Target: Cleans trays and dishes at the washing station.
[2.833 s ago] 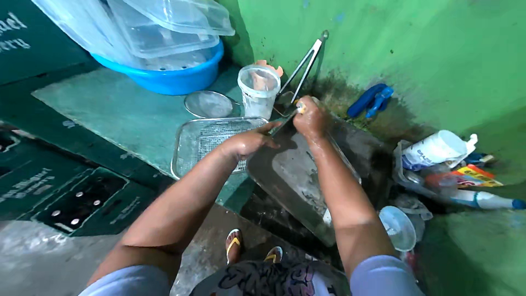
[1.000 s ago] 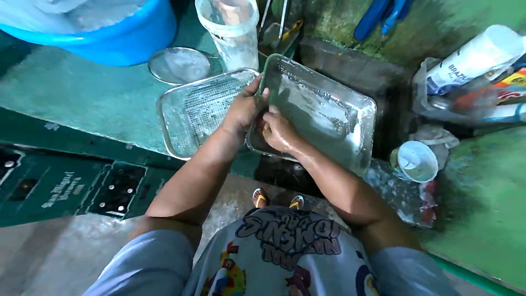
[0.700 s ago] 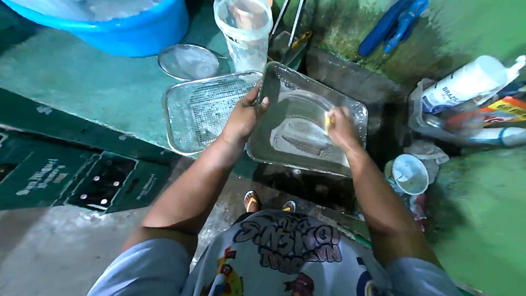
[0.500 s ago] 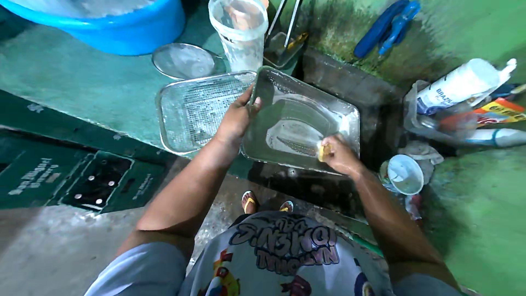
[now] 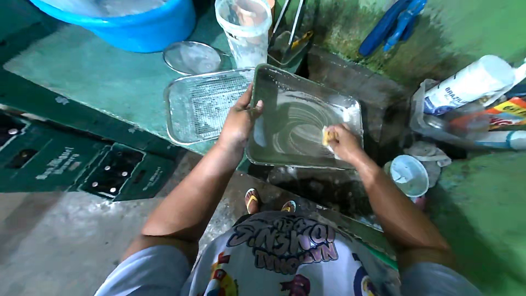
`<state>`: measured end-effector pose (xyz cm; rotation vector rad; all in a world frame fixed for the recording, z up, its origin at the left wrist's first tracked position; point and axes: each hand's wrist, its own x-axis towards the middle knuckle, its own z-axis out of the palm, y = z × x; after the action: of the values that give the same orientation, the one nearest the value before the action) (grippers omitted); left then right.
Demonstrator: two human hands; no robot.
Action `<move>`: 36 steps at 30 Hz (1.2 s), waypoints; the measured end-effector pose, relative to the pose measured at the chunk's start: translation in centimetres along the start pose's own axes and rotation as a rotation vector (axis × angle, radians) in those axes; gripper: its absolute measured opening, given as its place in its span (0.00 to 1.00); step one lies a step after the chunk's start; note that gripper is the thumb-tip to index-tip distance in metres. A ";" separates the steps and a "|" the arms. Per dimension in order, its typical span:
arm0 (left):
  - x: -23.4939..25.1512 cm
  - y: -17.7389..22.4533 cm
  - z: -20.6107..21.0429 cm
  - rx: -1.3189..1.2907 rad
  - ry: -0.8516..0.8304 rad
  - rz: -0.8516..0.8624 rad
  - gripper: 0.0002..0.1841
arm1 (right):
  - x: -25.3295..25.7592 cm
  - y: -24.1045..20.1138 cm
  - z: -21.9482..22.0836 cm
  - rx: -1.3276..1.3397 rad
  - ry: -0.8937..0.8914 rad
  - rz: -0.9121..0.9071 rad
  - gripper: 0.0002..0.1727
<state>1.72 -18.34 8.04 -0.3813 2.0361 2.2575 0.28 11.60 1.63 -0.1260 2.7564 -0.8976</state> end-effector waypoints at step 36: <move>-1.0 0.2 2.0 0.069 0.029 0.199 0.34 | 4.1 -1.0 1.4 -0.001 0.168 0.172 0.25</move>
<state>2.42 -16.30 8.61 -0.2160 2.2521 2.2931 -3.32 9.41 0.32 0.1916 2.8654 -0.8983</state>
